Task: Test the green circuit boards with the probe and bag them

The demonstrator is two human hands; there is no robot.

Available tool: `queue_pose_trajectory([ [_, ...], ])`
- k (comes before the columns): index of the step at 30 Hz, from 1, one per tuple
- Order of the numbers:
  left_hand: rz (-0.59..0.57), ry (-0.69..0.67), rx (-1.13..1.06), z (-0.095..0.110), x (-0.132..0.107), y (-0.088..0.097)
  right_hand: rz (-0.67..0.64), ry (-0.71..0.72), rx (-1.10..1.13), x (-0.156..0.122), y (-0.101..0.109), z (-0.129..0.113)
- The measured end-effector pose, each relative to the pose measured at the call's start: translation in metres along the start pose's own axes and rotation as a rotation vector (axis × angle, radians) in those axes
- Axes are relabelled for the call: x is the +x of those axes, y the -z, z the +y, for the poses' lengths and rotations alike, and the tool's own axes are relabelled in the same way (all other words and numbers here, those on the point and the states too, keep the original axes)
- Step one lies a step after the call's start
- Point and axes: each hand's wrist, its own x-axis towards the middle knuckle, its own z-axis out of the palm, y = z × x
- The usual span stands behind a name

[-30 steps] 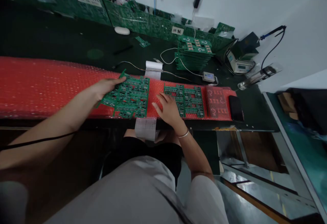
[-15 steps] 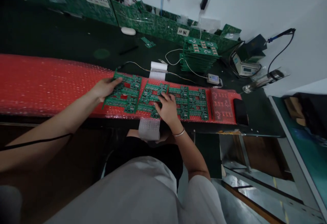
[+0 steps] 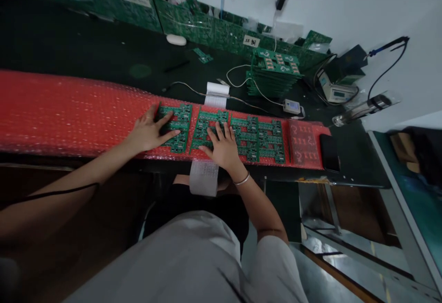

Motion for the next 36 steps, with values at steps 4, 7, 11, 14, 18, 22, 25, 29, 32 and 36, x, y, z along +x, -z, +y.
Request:
queue_pose_trajectory([
  [4, -0.001, -0.009, 0.016, 0.008, 0.001, 0.003, -0.008, 0.011, -0.020, -0.002, 0.002, 0.007],
  [7, -0.004, -0.006, 0.022, 0.015, 0.002, 0.006, 0.002, 0.011, -0.028, -0.005, 0.003, 0.010],
  [11, -0.002, 0.003, 0.022, 0.019, 0.003, 0.004, -0.003, 0.021, -0.042, -0.006, 0.006, 0.014],
  [14, 0.001, -0.008, 0.014, 0.022, 0.005, 0.001, -0.026, 0.027, -0.069, -0.004, 0.009, 0.015],
  [18, -0.002, -0.010, 0.006, 0.025, 0.006, -0.002, -0.040, 0.020, -0.085, -0.004, 0.008, 0.008],
  [22, 0.008, -0.012, 0.002, 0.025, 0.007, -0.002, -0.041, 0.022, -0.099, -0.005, 0.010, 0.004],
  [25, 0.017, -0.019, 0.000, 0.023, 0.007, -0.004, 0.061, 0.031, -0.112, 0.014, 0.028, 0.030],
  [29, 0.035, -0.029, -0.010, 0.019, 0.009, -0.006, 0.317, -0.187, -0.206, 0.083, 0.079, 0.116],
  [32, 0.037, -0.026, -0.034, 0.017, 0.011, -0.005, 0.363, -0.369, -0.340, 0.134, 0.115, 0.183],
  [36, 0.025, -0.027, -0.050, 0.014, 0.010, -0.002, 0.255, -0.331, -0.431, 0.158, 0.137, 0.224],
])
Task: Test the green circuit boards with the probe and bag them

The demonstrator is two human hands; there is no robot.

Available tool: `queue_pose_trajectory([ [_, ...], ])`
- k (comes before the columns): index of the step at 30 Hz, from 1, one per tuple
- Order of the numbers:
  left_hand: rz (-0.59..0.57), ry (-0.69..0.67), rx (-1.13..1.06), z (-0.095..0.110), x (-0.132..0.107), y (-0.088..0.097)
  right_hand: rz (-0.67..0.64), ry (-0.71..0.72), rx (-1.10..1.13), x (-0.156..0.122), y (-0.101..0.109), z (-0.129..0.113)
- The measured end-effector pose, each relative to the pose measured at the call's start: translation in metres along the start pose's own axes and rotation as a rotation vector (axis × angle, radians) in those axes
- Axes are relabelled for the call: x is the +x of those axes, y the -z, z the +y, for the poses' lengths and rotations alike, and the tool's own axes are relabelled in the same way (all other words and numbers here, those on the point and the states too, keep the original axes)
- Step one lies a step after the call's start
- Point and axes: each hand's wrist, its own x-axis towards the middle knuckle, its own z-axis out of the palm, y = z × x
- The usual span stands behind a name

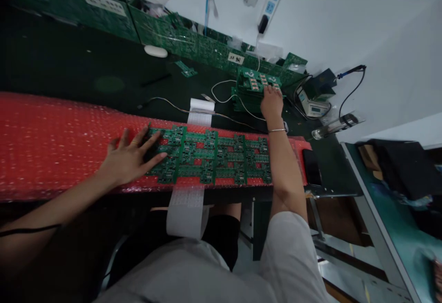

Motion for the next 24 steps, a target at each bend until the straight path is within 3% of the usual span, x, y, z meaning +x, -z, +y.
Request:
queue_pose_trajectory([
  [3, -0.012, 0.000, -0.013, -0.003, 0.001, 0.002, 0.058, 0.058, -0.029, -0.006, 0.020, 0.004],
  [7, -0.053, 0.072, -0.168, -0.011, 0.010, 0.014, 0.390, 0.003, 0.056, -0.031, 0.072, -0.006],
  [9, 0.018, 0.122, -0.357, -0.013, 0.015, 0.028, 0.560, -0.020, 0.263, -0.049, 0.092, -0.022],
  [11, 0.180, 0.104, -0.605, -0.009, 0.017, 0.046, 0.590, -0.057, 0.606, -0.070, 0.098, -0.048],
  [13, 0.288, 0.010, -0.935, 0.001, 0.013, 0.062, 0.490, -0.119, 1.057, -0.094, 0.091, -0.085],
  [14, 0.272, -0.040, -1.123, 0.007, 0.009, 0.069, 0.420, -0.154, 1.306, -0.106, 0.085, -0.107],
  [16, 0.150, -0.095, -1.469, 0.023, -0.003, 0.077, 0.272, -0.256, 1.769, -0.132, 0.073, -0.155],
  [18, 0.061, -0.062, -1.684, 0.035, -0.014, 0.079, 0.137, -0.357, 2.088, -0.157, 0.066, -0.203],
  [21, 0.150, 0.087, -1.737, 0.034, -0.022, 0.075, -0.063, -0.357, 2.204, -0.187, 0.067, -0.260],
  [24, 0.301, 0.153, -1.617, -0.001, -0.019, 0.079, -0.254, -0.188, 2.135, -0.208, 0.069, -0.281],
])
